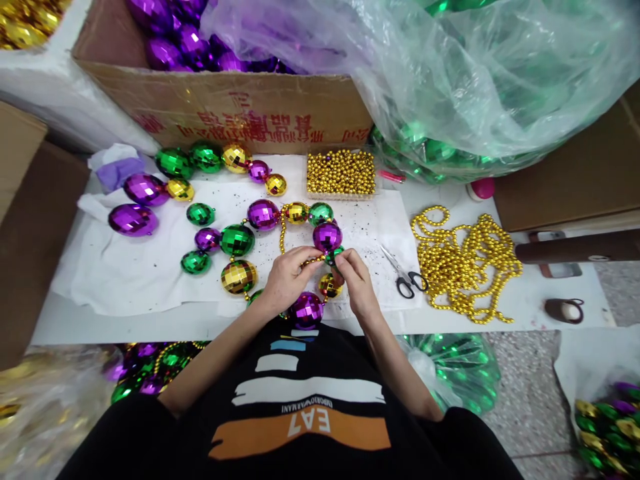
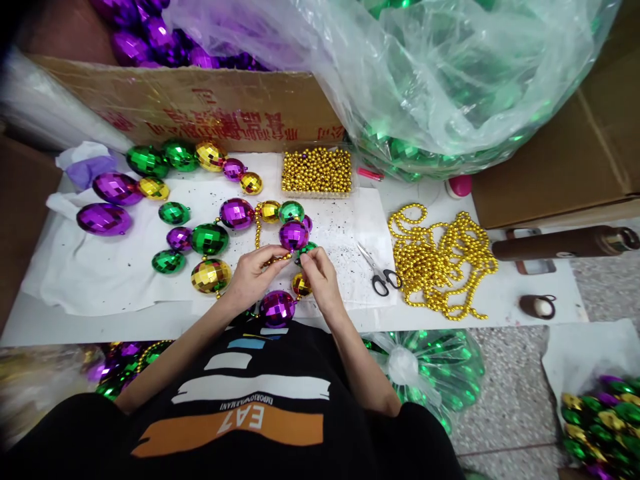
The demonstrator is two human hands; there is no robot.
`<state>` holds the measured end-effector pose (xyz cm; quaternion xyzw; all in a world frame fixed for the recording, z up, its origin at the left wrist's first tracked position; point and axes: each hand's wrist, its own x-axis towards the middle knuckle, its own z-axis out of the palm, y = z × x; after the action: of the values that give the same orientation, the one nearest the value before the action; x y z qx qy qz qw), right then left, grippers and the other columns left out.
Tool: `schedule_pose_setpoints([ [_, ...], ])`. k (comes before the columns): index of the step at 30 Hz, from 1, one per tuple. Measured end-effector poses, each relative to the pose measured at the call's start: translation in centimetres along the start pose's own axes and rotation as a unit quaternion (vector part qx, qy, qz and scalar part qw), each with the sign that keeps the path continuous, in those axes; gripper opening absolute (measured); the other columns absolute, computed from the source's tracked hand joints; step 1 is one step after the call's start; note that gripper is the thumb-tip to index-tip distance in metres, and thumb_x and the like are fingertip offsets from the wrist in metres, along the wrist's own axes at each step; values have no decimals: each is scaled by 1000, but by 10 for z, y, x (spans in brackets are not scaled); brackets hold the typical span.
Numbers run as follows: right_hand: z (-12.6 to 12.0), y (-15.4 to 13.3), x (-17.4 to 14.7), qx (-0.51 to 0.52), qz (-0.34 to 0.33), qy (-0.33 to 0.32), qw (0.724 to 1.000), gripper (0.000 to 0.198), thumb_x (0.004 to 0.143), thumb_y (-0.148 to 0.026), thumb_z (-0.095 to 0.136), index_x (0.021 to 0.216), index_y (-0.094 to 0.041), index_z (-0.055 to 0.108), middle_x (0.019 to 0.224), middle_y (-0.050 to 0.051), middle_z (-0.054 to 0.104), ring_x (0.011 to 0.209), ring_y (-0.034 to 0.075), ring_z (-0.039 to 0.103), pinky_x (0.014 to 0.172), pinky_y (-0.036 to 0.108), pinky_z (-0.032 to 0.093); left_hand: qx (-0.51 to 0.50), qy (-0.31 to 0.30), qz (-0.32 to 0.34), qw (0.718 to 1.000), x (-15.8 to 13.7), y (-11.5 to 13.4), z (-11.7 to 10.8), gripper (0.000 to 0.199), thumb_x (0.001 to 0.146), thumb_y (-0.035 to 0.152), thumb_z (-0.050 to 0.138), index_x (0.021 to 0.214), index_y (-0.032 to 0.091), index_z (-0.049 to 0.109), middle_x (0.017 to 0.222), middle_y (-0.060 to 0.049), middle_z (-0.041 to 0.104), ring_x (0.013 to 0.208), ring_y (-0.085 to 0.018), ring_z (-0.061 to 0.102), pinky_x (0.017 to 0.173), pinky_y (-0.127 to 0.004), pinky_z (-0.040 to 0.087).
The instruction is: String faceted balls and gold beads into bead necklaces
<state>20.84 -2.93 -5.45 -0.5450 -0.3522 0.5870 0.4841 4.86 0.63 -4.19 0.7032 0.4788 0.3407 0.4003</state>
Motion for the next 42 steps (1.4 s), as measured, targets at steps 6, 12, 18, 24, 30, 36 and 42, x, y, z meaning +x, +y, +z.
schedule_pose_setpoints([
  [6, -3, -6, -9, -16, -4, 0, 1000, 41, 91, -58, 58, 75, -22, 46, 60, -5, 44, 58, 11, 38, 55, 26, 31, -1, 24, 14, 1000, 0, -2, 4, 12, 89, 18, 65, 97, 20, 73, 98, -5, 77, 91, -18, 71, 84, -31, 56],
  [12, -3, 0, -9, 5, -1, 19, 1000, 33, 91, -49, 61, 76, -22, 48, 60, -6, 42, 56, 10, 36, 55, 26, 29, 9, 36, 9, 999, 0, -1, 10, 11, 88, 17, 66, 97, 19, 73, 97, -6, 77, 89, -19, 72, 83, -33, 57],
  [18, 0, 0, -7, -5, -24, 56, 998, 28, 90, -46, 60, 80, -23, 46, 62, -7, 41, 56, 11, 38, 54, 25, 31, 17, 34, 16, 999, -2, -1, 13, 11, 88, 16, 66, 97, 18, 73, 97, -6, 77, 90, -19, 72, 83, -33, 56],
  [24, 3, 0, -6, -53, -28, 65, 996, 28, 90, -46, 58, 82, -22, 46, 69, -6, 40, 61, 11, 37, 57, 26, 32, 12, 32, 11, 999, -2, -2, 14, 12, 88, 16, 65, 96, 19, 73, 97, -6, 77, 91, -19, 71, 84, -33, 56],
  [30, 3, 1, -4, -98, -40, 80, 991, 27, 91, -47, 55, 82, -23, 46, 71, -5, 41, 65, 12, 39, 60, 27, 33, 6, 34, 11, 999, -3, -5, 14, 11, 87, 16, 65, 95, 19, 73, 96, -5, 77, 90, -19, 71, 83, -32, 56],
  [36, 3, 0, -2, -132, -45, 90, 986, 28, 92, -48, 54, 81, -23, 46, 72, -4, 44, 66, 13, 42, 62, 28, 35, -2, 35, -2, 999, -3, -5, 14, 10, 87, 17, 66, 93, 19, 73, 96, -4, 77, 89, -18, 71, 83, -31, 55],
  [42, 3, 0, -1, -141, -45, 95, 984, 28, 92, -48, 53, 82, -23, 46, 71, -4, 44, 66, 13, 41, 61, 27, 34, -20, 30, -20, 999, -3, -5, 13, 10, 86, 18, 66, 93, 19, 73, 95, -4, 77, 87, -18, 71, 81, -30, 55],
])
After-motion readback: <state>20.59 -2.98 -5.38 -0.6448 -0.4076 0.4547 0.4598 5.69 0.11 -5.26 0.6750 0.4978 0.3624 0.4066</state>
